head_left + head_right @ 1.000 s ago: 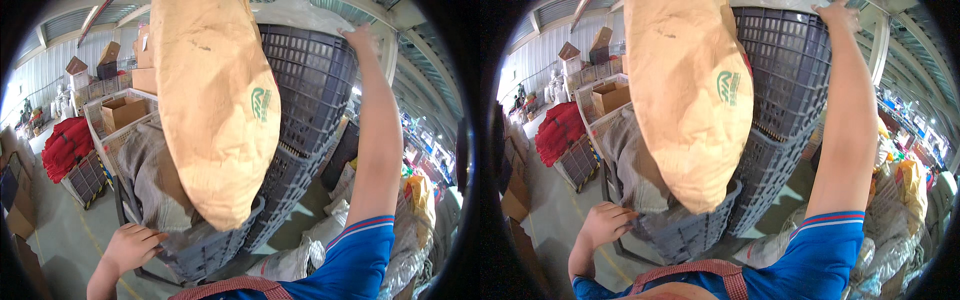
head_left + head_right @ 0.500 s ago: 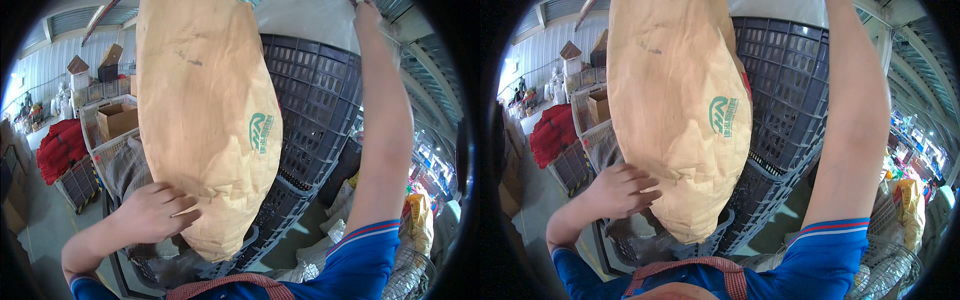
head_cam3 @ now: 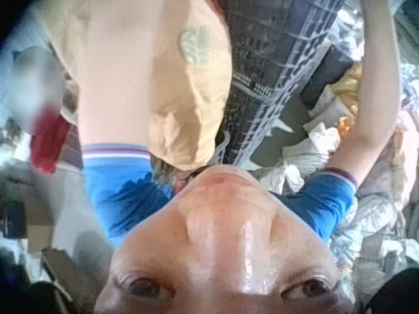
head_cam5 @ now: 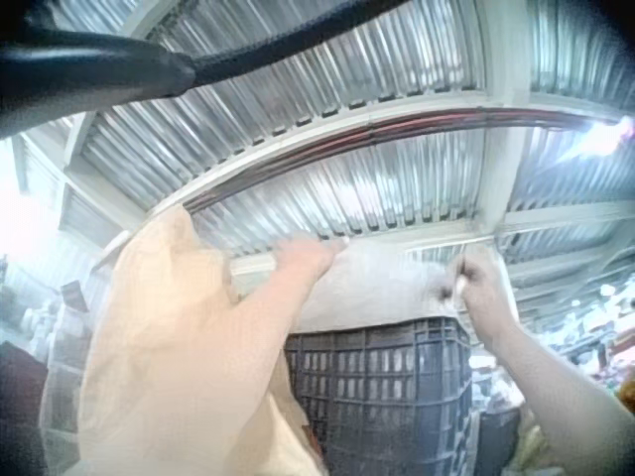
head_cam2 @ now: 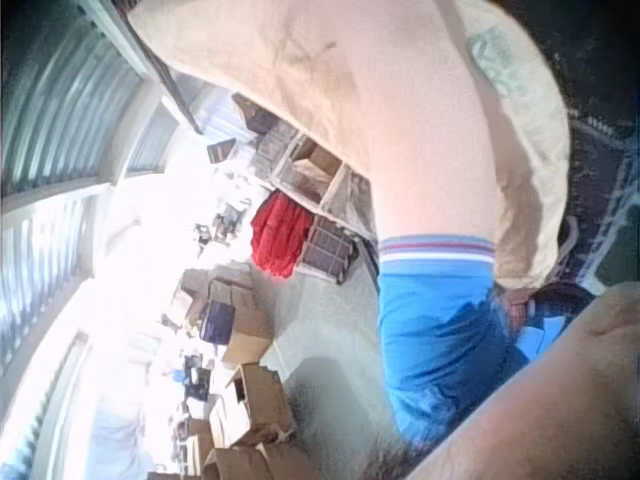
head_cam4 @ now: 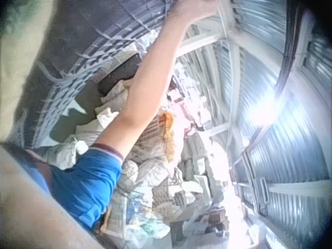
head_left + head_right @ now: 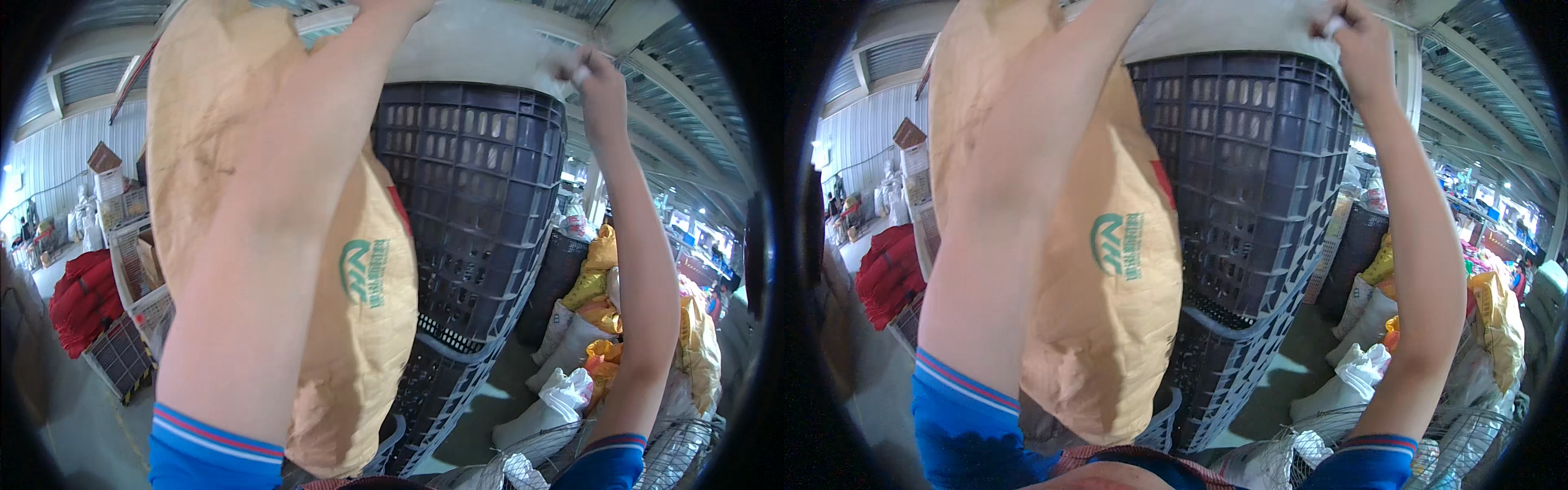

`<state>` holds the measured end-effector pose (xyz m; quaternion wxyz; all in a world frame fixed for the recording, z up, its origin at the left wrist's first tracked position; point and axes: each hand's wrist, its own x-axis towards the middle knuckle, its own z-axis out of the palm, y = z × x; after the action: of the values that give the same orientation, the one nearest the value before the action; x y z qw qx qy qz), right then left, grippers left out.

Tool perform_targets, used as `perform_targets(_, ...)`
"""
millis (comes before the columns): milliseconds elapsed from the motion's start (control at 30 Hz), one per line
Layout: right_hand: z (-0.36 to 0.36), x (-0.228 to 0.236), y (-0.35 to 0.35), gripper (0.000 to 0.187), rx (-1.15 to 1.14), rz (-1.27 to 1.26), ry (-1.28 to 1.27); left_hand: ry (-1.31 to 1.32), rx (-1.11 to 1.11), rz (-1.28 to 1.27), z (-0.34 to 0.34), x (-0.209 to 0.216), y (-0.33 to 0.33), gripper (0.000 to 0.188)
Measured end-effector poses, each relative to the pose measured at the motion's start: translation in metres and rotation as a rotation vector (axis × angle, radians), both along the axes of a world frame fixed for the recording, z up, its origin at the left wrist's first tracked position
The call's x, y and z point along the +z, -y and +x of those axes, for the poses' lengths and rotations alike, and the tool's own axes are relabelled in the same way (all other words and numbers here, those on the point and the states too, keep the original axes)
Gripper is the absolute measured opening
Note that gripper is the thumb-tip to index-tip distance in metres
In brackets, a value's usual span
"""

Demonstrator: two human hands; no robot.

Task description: The person assembles light blue plastic components by inserting small colored pieces into molded slots on a worktable. They then place the assembled parts into a cardboard box and later pack them into a large plastic bag.

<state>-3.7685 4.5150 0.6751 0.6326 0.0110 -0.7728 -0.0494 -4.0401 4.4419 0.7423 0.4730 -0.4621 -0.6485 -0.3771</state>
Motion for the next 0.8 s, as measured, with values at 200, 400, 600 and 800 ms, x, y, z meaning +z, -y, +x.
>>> perform_targets(200,0.005,-0.083,0.010,0.011,-0.092,0.292,0.067,0.164,0.125,-0.433,-0.008,-0.009,-0.079,0.033)
perform_targets(400,-0.008,-0.089,-0.002,0.014,-0.234,0.361,0.106,0.214,-0.398,0.506,-0.014,-0.011,-0.083,0.029)
perform_targets(600,-0.016,-0.093,-0.012,0.014,-0.353,0.344,0.158,-0.296,-1.022,0.724,0.088,-0.006,-0.002,0.034)
perform_targets(800,0.005,-0.090,0.011,0.012,-0.204,0.090,0.200,-0.760,-0.525,0.050,0.099,-0.092,0.043,0.024)
